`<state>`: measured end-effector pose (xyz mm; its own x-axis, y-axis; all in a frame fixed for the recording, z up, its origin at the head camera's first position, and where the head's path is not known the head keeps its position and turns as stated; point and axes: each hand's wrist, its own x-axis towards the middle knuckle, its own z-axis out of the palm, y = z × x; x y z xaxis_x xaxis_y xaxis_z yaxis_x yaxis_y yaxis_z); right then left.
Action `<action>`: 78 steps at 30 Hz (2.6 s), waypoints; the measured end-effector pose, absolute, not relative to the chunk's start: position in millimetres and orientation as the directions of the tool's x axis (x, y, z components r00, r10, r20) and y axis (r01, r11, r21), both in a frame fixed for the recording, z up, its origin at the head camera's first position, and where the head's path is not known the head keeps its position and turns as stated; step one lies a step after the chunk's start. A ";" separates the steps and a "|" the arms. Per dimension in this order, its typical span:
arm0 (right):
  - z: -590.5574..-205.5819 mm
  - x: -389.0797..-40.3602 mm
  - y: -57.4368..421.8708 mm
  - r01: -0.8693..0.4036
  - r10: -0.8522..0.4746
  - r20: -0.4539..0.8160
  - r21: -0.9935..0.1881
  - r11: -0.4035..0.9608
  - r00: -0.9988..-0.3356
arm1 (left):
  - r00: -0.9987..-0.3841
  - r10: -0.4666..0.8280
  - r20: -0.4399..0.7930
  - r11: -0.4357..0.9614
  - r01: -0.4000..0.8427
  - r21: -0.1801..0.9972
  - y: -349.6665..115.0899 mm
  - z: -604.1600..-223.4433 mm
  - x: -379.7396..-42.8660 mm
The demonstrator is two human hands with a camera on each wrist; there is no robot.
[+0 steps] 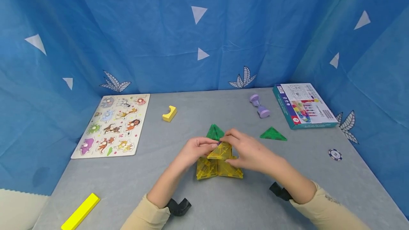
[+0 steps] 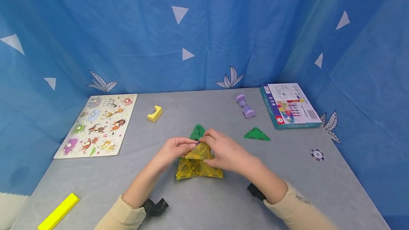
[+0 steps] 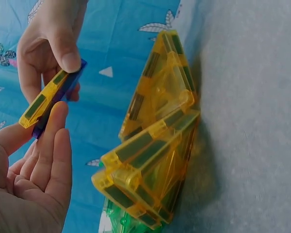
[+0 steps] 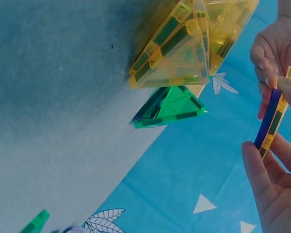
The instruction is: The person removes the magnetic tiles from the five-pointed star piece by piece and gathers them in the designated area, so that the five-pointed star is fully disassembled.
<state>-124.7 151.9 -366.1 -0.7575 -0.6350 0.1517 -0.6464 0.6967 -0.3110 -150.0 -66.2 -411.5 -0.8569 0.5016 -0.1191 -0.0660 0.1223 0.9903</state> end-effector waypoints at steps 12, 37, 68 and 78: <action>-362.3 -131.4 149.3 -0.679 -0.643 0.221 -0.277 0.680 -0.733 | -0.883 0.449 -0.138 0.146 -0.079 0.986 -68.8 -403.9 -164.1; -357.8 -153.6 156.9 -0.567 -0.503 0.261 -0.360 0.741 -0.824 | -0.919 0.364 -0.150 0.190 -0.084 0.978 -85.1 -392.0 -181.8; -426.7 -245.8 211.8 -0.141 -0.191 -0.141 -0.302 0.943 -0.972 | -0.945 0.173 -0.278 0.512 -0.155 0.845 -193.0 -446.0 -204.1; -423.1 -237.8 213.8 -0.163 -0.206 -0.139 -0.270 0.949 -0.969 | -0.968 0.139 -0.209 0.657 -0.068 0.750 -187.5 -442.0 -201.5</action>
